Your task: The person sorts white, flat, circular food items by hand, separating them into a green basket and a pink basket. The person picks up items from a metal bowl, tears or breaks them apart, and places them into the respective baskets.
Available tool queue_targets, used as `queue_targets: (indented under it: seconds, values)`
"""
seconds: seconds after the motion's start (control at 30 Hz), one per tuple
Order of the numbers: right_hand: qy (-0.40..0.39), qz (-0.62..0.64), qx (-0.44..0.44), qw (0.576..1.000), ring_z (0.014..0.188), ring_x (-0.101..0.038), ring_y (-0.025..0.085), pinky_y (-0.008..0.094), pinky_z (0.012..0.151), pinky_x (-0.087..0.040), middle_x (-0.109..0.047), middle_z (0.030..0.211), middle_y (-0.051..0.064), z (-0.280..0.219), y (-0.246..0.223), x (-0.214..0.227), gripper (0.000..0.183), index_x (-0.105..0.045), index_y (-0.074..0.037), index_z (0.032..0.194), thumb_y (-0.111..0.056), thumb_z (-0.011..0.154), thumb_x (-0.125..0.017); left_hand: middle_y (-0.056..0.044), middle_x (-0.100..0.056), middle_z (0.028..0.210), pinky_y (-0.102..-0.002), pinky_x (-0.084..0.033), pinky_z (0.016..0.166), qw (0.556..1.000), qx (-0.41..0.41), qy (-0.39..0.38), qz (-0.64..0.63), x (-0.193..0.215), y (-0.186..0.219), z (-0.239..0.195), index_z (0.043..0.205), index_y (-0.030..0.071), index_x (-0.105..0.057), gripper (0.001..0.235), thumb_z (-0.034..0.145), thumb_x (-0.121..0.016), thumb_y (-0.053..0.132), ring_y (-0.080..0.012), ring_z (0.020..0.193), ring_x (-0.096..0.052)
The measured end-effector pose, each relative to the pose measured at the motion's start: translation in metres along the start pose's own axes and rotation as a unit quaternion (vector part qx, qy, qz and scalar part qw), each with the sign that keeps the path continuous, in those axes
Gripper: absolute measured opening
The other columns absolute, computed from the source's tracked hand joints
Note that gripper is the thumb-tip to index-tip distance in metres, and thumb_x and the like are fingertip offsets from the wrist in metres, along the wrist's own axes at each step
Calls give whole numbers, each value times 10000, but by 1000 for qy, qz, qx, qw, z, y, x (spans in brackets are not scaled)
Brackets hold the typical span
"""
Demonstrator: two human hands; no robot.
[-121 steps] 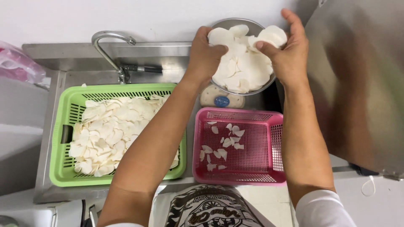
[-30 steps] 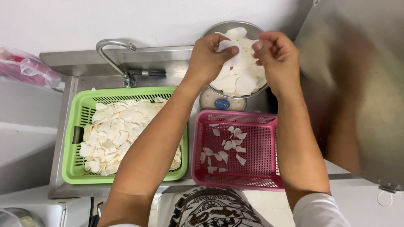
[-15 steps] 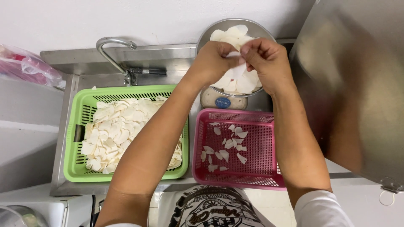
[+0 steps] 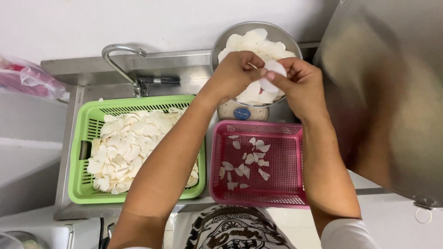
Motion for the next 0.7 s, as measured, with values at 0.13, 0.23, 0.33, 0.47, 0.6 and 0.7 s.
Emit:
queue_targets:
  seconds: [0.13,0.23,0.33,0.47,0.6,0.7]
  values:
    - [39,-9,-24,999,741,-592,35,206,660,-530,-669,821,-53,19,5,17,120,-705,-127,993,-147,951,-815,-87,-813,927,-274,-525,874,994,86,-6,-62,5,-1,4,1275,60,-593,364,930,-639,165,-138,974,-736]
    - [57,-285,105,951,939,-625,189,319,758,-539,-576,1237,67,20,-4,14,476,-657,-76,1310,-150,886,-861,-120,-731,1230,-253,-465,748,989,91,-9,-115,3,-17,12,1329,80,-534,517,852,-445,-98,-175,1109,-764]
    - [17,-172,36,984,756,-486,75,243,690,-467,-587,997,-54,5,-3,-9,314,-575,-148,1192,-191,969,-791,-148,-759,1152,-283,-557,857,978,-45,26,-202,3,-20,17,1252,19,-606,431,859,-603,-160,-193,1059,-714]
    - [-23,64,-86,994,611,-565,70,262,670,-634,-518,639,-36,-12,-2,-29,395,-512,-135,1180,-43,904,-779,-176,-786,1084,-267,-566,709,966,-29,55,-250,-3,-12,13,1154,17,-669,387,806,-642,-151,-181,951,-728]
    - [-55,29,-123,990,706,-740,184,294,687,-631,-786,965,134,-28,-1,-19,289,-527,-74,1213,-25,967,-669,-168,-780,1057,-296,-600,876,954,-122,52,-269,4,-14,11,1156,8,-658,349,840,-680,-138,-210,983,-753]
    - [-238,-125,-144,952,714,-645,64,222,642,-501,-769,832,8,-62,1,-9,119,-776,-73,1060,-75,956,-718,-174,-794,1089,-246,-574,730,960,-98,71,-254,11,-16,11,1147,27,-675,350,824,-749,-87,-169,962,-749]
Point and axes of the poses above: each hand's wrist, its own z-axis towards the middle knuckle, its own x-axis out of the back of the hand, y = z × x, the point moved 5 cm from there along z, towards the middle knuckle
